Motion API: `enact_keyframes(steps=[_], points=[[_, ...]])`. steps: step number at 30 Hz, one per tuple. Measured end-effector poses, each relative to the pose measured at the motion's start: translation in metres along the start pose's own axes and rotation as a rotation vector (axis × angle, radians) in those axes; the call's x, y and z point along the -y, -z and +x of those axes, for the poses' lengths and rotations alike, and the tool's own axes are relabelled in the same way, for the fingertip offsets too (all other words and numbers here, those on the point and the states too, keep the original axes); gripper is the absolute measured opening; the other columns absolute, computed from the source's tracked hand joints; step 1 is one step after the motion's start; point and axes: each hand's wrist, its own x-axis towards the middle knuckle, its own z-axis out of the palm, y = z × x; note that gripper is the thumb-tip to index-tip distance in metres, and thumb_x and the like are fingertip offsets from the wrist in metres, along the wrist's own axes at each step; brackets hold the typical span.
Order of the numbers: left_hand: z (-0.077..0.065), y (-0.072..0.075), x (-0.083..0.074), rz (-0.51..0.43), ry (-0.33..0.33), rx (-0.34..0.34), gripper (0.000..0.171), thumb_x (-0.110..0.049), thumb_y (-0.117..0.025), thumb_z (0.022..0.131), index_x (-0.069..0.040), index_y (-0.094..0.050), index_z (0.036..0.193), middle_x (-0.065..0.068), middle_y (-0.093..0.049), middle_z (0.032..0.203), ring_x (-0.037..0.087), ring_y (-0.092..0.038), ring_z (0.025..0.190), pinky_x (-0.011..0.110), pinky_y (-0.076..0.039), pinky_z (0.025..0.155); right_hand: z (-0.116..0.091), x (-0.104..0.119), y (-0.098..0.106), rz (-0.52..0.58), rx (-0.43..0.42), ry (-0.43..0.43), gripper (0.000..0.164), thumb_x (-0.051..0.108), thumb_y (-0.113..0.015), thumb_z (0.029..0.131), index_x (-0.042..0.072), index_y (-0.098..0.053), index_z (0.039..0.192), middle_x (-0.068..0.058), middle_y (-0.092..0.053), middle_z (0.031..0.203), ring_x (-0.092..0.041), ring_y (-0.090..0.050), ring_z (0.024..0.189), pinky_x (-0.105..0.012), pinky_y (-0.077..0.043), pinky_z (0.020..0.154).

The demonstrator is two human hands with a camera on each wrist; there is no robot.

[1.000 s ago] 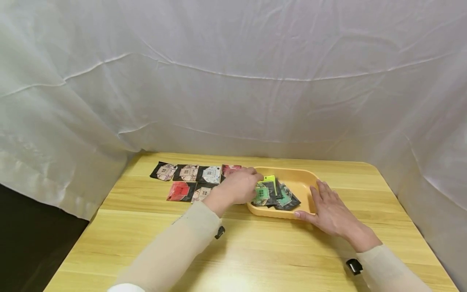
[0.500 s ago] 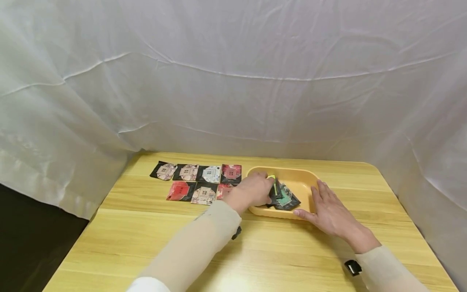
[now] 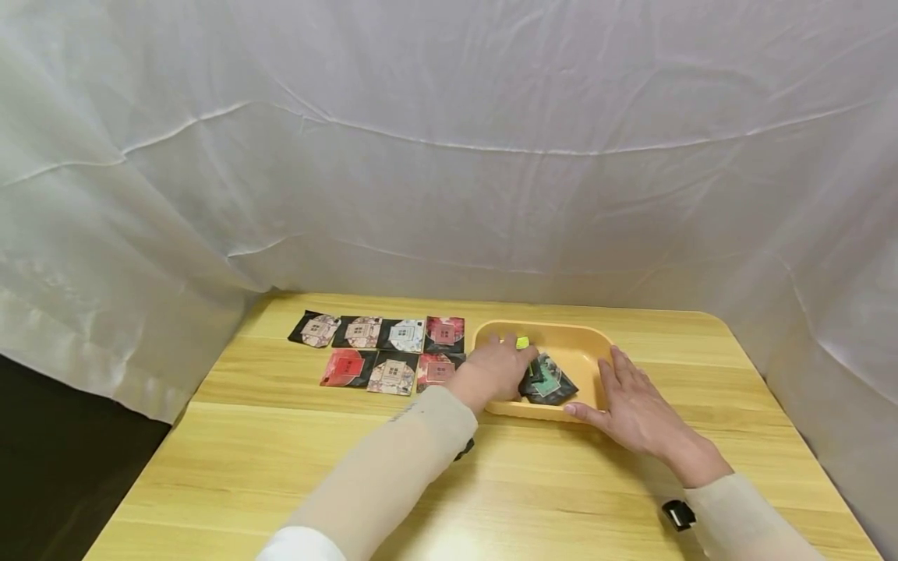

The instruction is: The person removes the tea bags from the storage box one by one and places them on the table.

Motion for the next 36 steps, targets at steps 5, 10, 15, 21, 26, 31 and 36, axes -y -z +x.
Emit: enact_keyframes(steps=[5, 10, 15, 21, 26, 31, 36], points=[[0.0031, -0.0047, -0.0029, 0.030, 0.006, 0.020, 0.077, -0.048, -0.075, 0.097, -0.033, -0.037, 0.162, 0.010, -0.052, 0.156, 0.030, -0.058, 0.132, 0.037, -0.054, 0.109, -0.0002, 0.0001, -0.0001, -0.001, 0.003, 0.000, 0.116, 0.074, -0.056, 0.096, -0.018, -0.023, 0.159, -0.040, -0.006, 0.169, -0.058, -0.013, 0.156, -0.073, -0.018, 0.124], [0.0040, -0.0056, -0.0029, 0.026, -0.002, 0.020, 0.074, -0.044, -0.072, 0.100, -0.033, -0.037, 0.163, 0.008, -0.054, 0.156, 0.031, -0.059, 0.134, 0.039, -0.055, 0.108, 0.0003, 0.0001, -0.0005, 0.000, 0.003, 0.001, 0.115, 0.074, -0.055, 0.097, -0.017, -0.023, 0.159, -0.040, -0.005, 0.169, -0.058, -0.013, 0.156, -0.074, -0.018, 0.124], [0.0029, -0.0036, -0.0029, -0.006, -0.017, -0.002, 0.073, -0.044, -0.075, 0.097, -0.032, -0.041, 0.161, 0.006, -0.052, 0.158, 0.030, -0.058, 0.134, 0.040, -0.055, 0.109, 0.0003, 0.0002, -0.0008, 0.000, 0.005, -0.001, 0.115, 0.075, -0.055, 0.097, -0.017, -0.023, 0.159, -0.039, -0.004, 0.170, -0.058, -0.013, 0.156, -0.075, -0.019, 0.123], [0.0030, -0.0043, -0.0044, -0.111, -0.051, -0.035, 0.074, -0.038, -0.079, 0.095, -0.036, -0.043, 0.160, 0.005, -0.048, 0.160, 0.030, -0.055, 0.137, 0.041, -0.055, 0.109, -0.0002, 0.0001, -0.0010, -0.003, 0.001, -0.001, 0.116, 0.075, -0.055, 0.096, -0.017, -0.023, 0.159, -0.039, -0.006, 0.170, -0.058, -0.014, 0.156, -0.075, -0.020, 0.122], [0.0028, -0.0051, -0.0045, -0.152, -0.059, -0.045, 0.068, -0.030, -0.077, 0.098, -0.038, -0.046, 0.158, 0.007, -0.047, 0.157, 0.027, -0.054, 0.133, 0.038, -0.056, 0.104, -0.0006, 0.0002, -0.0007, 0.004, 0.002, -0.002, 0.115, 0.075, -0.055, 0.097, -0.016, -0.023, 0.159, -0.039, -0.005, 0.170, -0.058, -0.013, 0.156, -0.074, -0.020, 0.123], [0.0023, -0.0044, -0.0043, -0.173, -0.044, -0.042, 0.069, -0.029, -0.078, 0.097, -0.040, -0.047, 0.157, 0.008, -0.045, 0.157, 0.026, -0.051, 0.131, 0.039, -0.056, 0.102, -0.0008, 0.0004, -0.0004, 0.011, 0.003, -0.003, 0.115, 0.074, -0.056, 0.097, -0.016, -0.023, 0.159, -0.039, -0.005, 0.170, -0.058, -0.013, 0.156, -0.074, -0.020, 0.123], [0.0039, -0.0051, -0.0053, -0.150, -0.031, -0.035, 0.067, -0.031, -0.075, 0.099, -0.042, -0.045, 0.158, 0.008, -0.043, 0.160, 0.027, -0.048, 0.137, 0.042, -0.054, 0.107, -0.0004, 0.0001, -0.0009, 0.009, 0.004, -0.002, 0.115, 0.074, -0.055, 0.097, -0.016, -0.023, 0.159, -0.039, -0.005, 0.170, -0.058, -0.013, 0.156, -0.073, -0.020, 0.123]])
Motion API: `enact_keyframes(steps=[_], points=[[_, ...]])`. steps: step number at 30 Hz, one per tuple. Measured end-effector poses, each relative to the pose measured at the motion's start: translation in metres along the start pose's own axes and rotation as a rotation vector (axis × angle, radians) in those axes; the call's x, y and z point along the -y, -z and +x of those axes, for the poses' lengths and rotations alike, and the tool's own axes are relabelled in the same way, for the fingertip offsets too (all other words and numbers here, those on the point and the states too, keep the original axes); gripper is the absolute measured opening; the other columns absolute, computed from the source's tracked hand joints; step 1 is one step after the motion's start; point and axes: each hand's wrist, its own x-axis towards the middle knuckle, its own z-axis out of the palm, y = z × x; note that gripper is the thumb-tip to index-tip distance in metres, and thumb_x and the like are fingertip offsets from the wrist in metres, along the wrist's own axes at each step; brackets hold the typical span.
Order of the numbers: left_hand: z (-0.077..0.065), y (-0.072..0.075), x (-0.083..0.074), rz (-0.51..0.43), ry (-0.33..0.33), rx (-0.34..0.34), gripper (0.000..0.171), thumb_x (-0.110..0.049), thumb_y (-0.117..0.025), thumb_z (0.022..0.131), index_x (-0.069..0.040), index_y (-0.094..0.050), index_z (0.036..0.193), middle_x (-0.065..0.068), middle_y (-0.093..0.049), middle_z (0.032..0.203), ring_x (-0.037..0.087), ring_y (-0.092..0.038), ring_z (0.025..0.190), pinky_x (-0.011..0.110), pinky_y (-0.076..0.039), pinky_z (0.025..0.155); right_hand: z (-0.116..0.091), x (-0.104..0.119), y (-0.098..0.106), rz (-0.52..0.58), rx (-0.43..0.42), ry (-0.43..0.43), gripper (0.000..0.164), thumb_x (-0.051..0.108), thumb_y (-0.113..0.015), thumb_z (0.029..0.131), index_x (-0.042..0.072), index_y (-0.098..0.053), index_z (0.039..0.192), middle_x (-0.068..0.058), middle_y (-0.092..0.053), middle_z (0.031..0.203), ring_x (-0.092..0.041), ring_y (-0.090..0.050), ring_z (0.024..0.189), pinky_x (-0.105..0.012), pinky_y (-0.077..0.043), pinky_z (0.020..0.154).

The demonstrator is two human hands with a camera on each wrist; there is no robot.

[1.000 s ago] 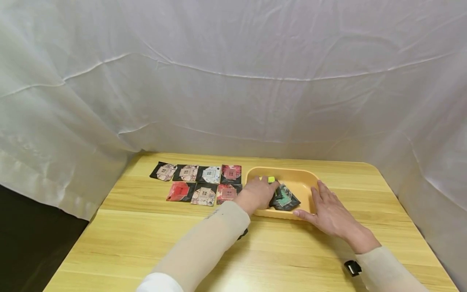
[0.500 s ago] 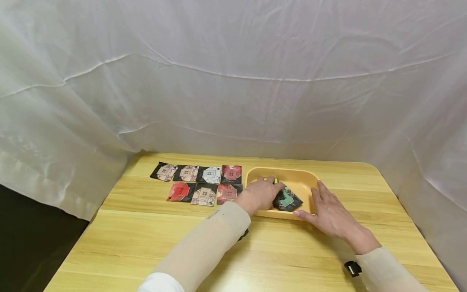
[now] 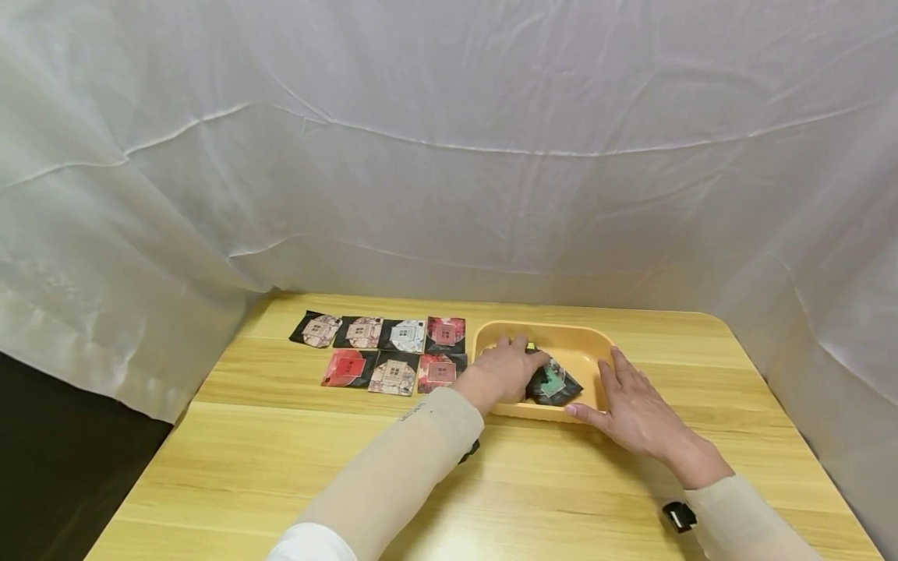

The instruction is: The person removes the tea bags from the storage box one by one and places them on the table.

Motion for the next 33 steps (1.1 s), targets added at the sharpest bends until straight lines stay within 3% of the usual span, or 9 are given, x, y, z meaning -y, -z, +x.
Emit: enact_keyframes(steps=[8, 21, 33], points=[[0.002, -0.001, -0.003, 0.098, 0.005, 0.006, 0.063, -0.034, -0.071, 0.101, -0.044, -0.045, 0.158, 0.006, -0.044, 0.162, 0.028, -0.047, 0.140, 0.042, -0.056, 0.105, 0.000, 0.000, 0.000, 0.001, 0.000, -0.002, 0.115, 0.074, -0.055, 0.097, -0.016, -0.023, 0.159, -0.039, -0.004, 0.170, -0.058, -0.014, 0.156, -0.074, -0.020, 0.123], [0.000, 0.011, -0.007, 0.085, 0.013, -0.022, 0.065, -0.027, -0.074, 0.100, -0.040, -0.047, 0.157, 0.007, -0.040, 0.163, 0.030, -0.045, 0.142, 0.047, -0.056, 0.105, 0.000, 0.000, 0.001, 0.011, 0.014, -0.012, 0.116, 0.076, -0.052, 0.097, -0.016, -0.021, 0.160, -0.038, -0.001, 0.170, -0.060, -0.014, 0.155, -0.077, -0.020, 0.121], [-0.012, 0.023, -0.007, 0.124, -0.006, 0.022, 0.068, -0.032, -0.072, 0.101, -0.040, -0.042, 0.161, 0.006, -0.042, 0.162, 0.030, -0.042, 0.146, 0.047, -0.054, 0.109, -0.002, 0.001, 0.001, 0.014, 0.016, -0.009, 0.115, 0.076, -0.052, 0.097, -0.016, -0.022, 0.159, -0.039, -0.002, 0.170, -0.060, -0.015, 0.154, -0.077, -0.021, 0.120]])
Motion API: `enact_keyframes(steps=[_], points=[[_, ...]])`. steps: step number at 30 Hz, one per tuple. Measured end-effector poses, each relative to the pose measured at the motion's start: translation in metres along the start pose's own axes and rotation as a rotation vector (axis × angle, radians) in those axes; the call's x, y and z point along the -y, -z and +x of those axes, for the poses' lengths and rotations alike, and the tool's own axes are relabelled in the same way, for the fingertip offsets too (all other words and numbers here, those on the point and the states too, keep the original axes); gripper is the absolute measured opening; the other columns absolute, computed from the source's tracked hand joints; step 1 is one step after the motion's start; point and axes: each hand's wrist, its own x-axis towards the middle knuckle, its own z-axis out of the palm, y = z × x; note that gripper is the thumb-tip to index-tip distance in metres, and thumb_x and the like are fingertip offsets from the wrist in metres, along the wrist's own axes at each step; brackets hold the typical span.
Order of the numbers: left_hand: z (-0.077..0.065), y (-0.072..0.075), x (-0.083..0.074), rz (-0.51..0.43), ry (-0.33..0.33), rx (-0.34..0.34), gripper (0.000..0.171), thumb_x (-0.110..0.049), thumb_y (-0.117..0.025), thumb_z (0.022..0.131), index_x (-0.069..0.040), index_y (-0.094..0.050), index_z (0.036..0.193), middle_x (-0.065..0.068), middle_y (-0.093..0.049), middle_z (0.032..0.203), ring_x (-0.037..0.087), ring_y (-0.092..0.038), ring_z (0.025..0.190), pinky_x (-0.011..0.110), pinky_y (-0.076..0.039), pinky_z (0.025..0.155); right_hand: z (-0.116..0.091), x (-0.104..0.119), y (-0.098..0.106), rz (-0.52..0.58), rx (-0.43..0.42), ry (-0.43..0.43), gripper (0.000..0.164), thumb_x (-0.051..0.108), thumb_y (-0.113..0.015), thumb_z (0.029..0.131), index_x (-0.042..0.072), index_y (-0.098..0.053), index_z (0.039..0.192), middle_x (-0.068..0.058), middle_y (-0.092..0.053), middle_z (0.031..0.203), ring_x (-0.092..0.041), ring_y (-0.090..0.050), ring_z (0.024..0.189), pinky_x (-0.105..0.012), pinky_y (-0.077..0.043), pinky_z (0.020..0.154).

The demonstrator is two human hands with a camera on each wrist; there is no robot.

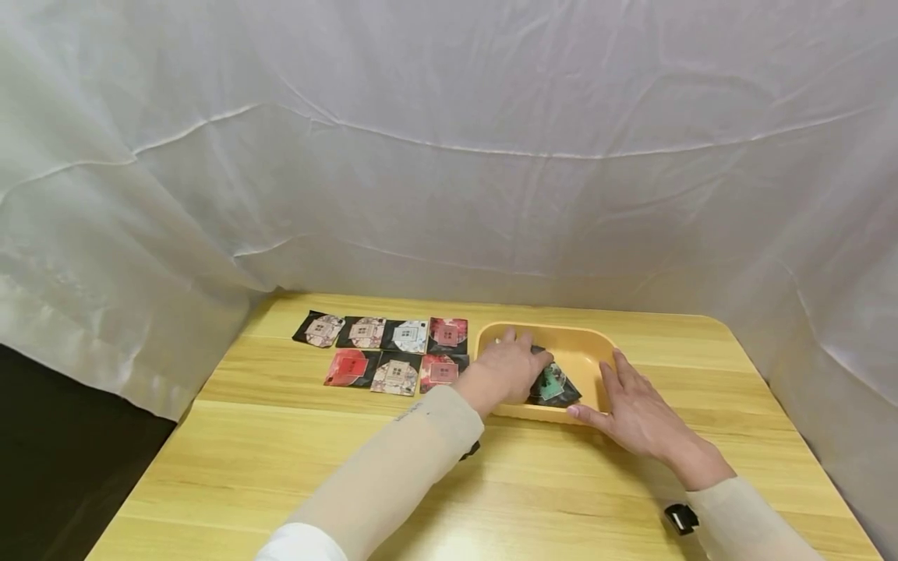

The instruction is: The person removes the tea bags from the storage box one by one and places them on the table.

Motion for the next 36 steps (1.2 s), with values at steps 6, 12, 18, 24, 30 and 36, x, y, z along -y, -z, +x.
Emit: enact_keyframes(steps=[6, 12, 18, 24, 30, 36], points=[[-0.003, -0.001, 0.007, -0.034, 0.008, 0.023, 0.071, -0.036, -0.071, 0.100, -0.039, -0.038, 0.162, 0.006, -0.038, 0.165, 0.029, -0.040, 0.148, 0.043, -0.055, 0.107, 0.001, 0.000, 0.000, -0.005, -0.003, 0.002, 0.115, 0.075, -0.053, 0.097, -0.017, -0.022, 0.159, -0.039, -0.003, 0.170, -0.061, -0.015, 0.154, -0.077, -0.021, 0.120], [0.001, -0.006, 0.008, -0.018, 0.015, 0.009, 0.077, -0.042, -0.075, 0.096, -0.036, -0.037, 0.163, 0.008, -0.036, 0.168, 0.030, -0.040, 0.149, 0.042, -0.056, 0.107, 0.001, 0.000, 0.000, -0.006, -0.003, 0.001, 0.115, 0.075, -0.053, 0.098, -0.017, -0.022, 0.159, -0.040, -0.003, 0.169, -0.061, -0.016, 0.153, -0.077, -0.022, 0.120], [0.002, -0.008, 0.008, 0.007, 0.006, -0.018, 0.077, -0.043, -0.078, 0.095, -0.036, -0.039, 0.161, 0.008, -0.040, 0.165, 0.030, -0.044, 0.146, 0.044, -0.057, 0.106, 0.001, -0.001, -0.001, -0.009, -0.004, -0.003, 0.115, 0.076, -0.053, 0.097, -0.017, -0.022, 0.159, -0.039, -0.003, 0.170, -0.062, -0.016, 0.153, -0.077, -0.021, 0.120], [0.001, -0.008, 0.006, 0.033, 0.004, -0.043, 0.067, -0.038, -0.073, 0.100, -0.040, -0.041, 0.159, 0.007, -0.044, 0.161, 0.029, -0.046, 0.144, 0.047, -0.057, 0.106, 0.001, -0.001, -0.001, -0.017, -0.007, 0.001, 0.115, 0.076, -0.052, 0.097, -0.017, -0.022, 0.159, -0.040, -0.003, 0.169, -0.063, -0.018, 0.152, -0.077, -0.023, 0.119], [-0.003, -0.001, 0.004, 0.051, -0.011, -0.059, 0.064, -0.039, -0.072, 0.100, -0.041, -0.044, 0.158, 0.006, -0.048, 0.157, 0.029, -0.050, 0.139, 0.047, -0.058, 0.102, 0.001, -0.001, -0.001, -0.021, -0.008, 0.000, 0.115, 0.076, -0.052, 0.097, -0.016, -0.023, 0.160, -0.040, -0.003, 0.169, -0.064, -0.019, 0.151, -0.078, -0.024, 0.119], [-0.009, 0.009, 0.008, 0.023, -0.012, -0.050, 0.067, -0.039, -0.076, 0.097, -0.039, -0.046, 0.157, 0.007, -0.046, 0.161, 0.032, -0.047, 0.144, 0.049, -0.054, 0.110, 0.001, 0.000, 0.000, -0.019, -0.006, -0.003, 0.115, 0.076, -0.052, 0.097, -0.016, -0.023, 0.160, -0.039, -0.004, 0.170, -0.064, -0.019, 0.151, -0.077, -0.024, 0.119]])
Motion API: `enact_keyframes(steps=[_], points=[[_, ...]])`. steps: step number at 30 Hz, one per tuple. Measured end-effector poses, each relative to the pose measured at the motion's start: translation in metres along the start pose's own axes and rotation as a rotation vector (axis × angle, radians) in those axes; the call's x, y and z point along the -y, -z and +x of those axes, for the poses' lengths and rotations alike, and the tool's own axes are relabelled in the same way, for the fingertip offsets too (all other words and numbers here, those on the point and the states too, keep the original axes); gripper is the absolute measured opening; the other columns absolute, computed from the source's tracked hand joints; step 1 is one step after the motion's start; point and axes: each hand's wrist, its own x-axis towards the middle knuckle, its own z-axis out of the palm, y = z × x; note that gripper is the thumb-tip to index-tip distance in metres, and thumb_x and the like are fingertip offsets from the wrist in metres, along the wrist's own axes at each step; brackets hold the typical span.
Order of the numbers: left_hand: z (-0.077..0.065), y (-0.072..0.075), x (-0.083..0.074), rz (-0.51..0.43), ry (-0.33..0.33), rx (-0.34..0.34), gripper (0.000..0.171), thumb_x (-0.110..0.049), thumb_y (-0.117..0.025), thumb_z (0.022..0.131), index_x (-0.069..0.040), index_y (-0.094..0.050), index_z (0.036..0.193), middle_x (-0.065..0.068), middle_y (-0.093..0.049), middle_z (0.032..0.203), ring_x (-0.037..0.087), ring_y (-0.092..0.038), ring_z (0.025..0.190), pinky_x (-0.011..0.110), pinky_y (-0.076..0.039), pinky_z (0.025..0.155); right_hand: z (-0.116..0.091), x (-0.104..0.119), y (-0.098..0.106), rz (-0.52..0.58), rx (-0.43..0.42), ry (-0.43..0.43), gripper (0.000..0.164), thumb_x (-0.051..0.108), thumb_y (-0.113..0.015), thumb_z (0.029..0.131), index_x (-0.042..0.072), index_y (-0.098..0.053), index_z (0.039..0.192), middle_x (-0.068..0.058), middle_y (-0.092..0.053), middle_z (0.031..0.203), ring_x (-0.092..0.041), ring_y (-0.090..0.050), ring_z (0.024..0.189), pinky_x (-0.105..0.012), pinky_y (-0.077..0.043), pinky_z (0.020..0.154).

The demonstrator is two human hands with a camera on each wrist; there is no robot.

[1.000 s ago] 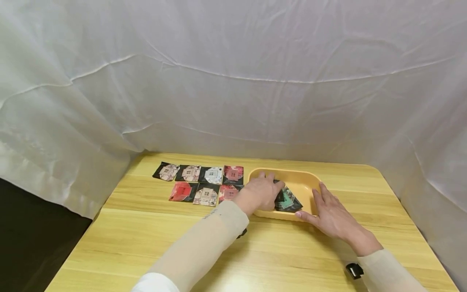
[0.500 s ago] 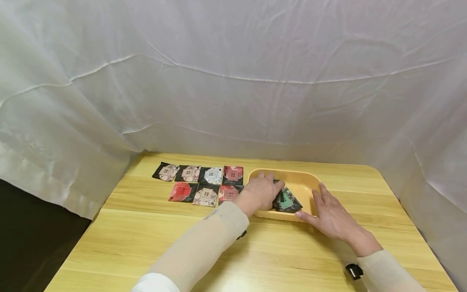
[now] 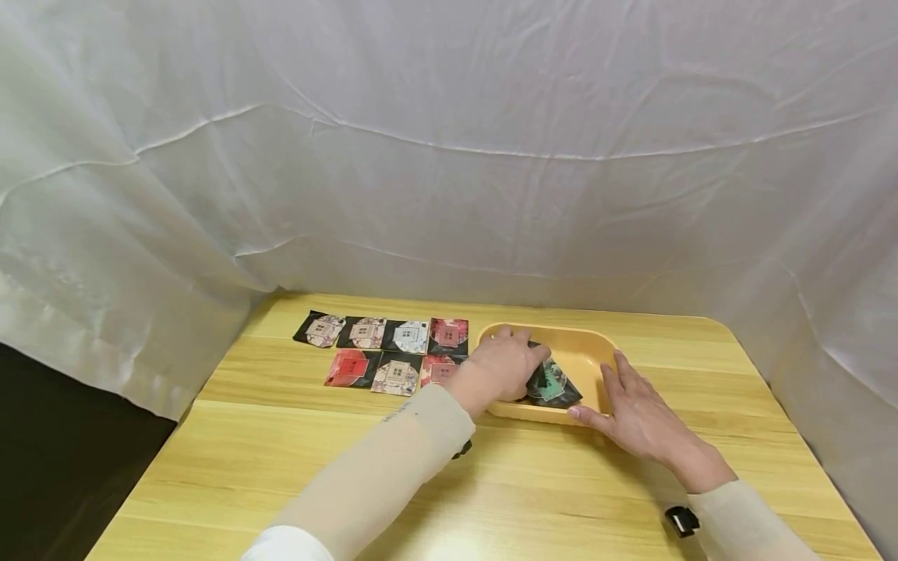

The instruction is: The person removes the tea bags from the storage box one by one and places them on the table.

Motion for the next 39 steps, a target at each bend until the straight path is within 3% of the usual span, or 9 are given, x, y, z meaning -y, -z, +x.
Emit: enact_keyframes(steps=[7, 12, 16, 26, 31, 39], points=[[-0.017, 0.013, 0.019, -0.102, 0.023, -0.004, 0.075, -0.029, -0.082, 0.092, -0.036, -0.046, 0.158, 0.011, -0.046, 0.159, 0.034, -0.048, 0.141, 0.048, -0.060, 0.099, 0.000, 0.000, -0.001, 0.007, 0.002, -0.003, 0.116, 0.077, -0.051, 0.097, -0.016, -0.021, 0.160, -0.038, -0.001, 0.170, -0.062, -0.016, 0.153, -0.077, -0.022, 0.120], [-0.036, 0.014, 0.046, -0.168, 0.041, 0.000, 0.079, -0.034, -0.086, 0.089, -0.032, -0.047, 0.158, 0.014, -0.045, 0.161, 0.036, -0.047, 0.141, 0.053, -0.056, 0.104, -0.001, 0.000, -0.001, 0.007, 0.000, 0.000, 0.116, 0.076, -0.052, 0.097, -0.015, -0.020, 0.161, -0.037, 0.002, 0.171, -0.061, -0.014, 0.154, -0.076, -0.020, 0.121], [-0.055, 0.011, 0.071, -0.209, 0.059, 0.011, 0.078, -0.031, -0.085, 0.090, -0.028, -0.047, 0.158, 0.015, -0.042, 0.163, 0.040, -0.044, 0.145, 0.057, -0.051, 0.112, 0.000, 0.001, -0.001, 0.009, 0.001, 0.002, 0.116, 0.076, -0.052, 0.097, -0.015, -0.019, 0.161, -0.037, 0.002, 0.171, -0.061, -0.014, 0.154, -0.076, -0.020, 0.121], [-0.100, -0.005, 0.131, -0.278, 0.116, 0.038, 0.083, -0.023, -0.087, 0.087, -0.028, -0.047, 0.159, 0.017, -0.043, 0.162, 0.044, -0.044, 0.145, 0.063, -0.045, 0.115, -0.001, 0.001, -0.002, 0.006, -0.002, 0.002, 0.116, 0.076, -0.051, 0.098, -0.016, -0.020, 0.160, -0.037, 0.002, 0.171, -0.061, -0.014, 0.154, -0.077, -0.020, 0.121], [-0.119, -0.012, 0.159, -0.261, 0.151, 0.044, 0.079, -0.034, -0.086, 0.088, -0.024, -0.049, 0.157, 0.021, -0.042, 0.163, 0.049, -0.043, 0.146, 0.068, -0.041, 0.117, -0.002, 0.001, -0.002, 0.005, -0.005, 0.003, 0.115, 0.075, -0.052, 0.098, -0.016, -0.020, 0.160, -0.037, 0.001, 0.171, -0.061, -0.015, 0.154, -0.076, -0.020, 0.121], [-0.146, -0.026, 0.204, -0.250, 0.222, 0.082, 0.077, -0.011, -0.085, 0.085, -0.020, -0.052, 0.154, 0.027, -0.043, 0.161, 0.060, -0.038, 0.145, 0.074, -0.034, 0.117, -0.003, 0.001, -0.001, 0.016, 0.001, -0.001, 0.115, 0.076, -0.051, 0.098, -0.015, -0.019, 0.161, -0.036, 0.003, 0.171, -0.060, -0.014, 0.155, -0.075, -0.020, 0.122]])
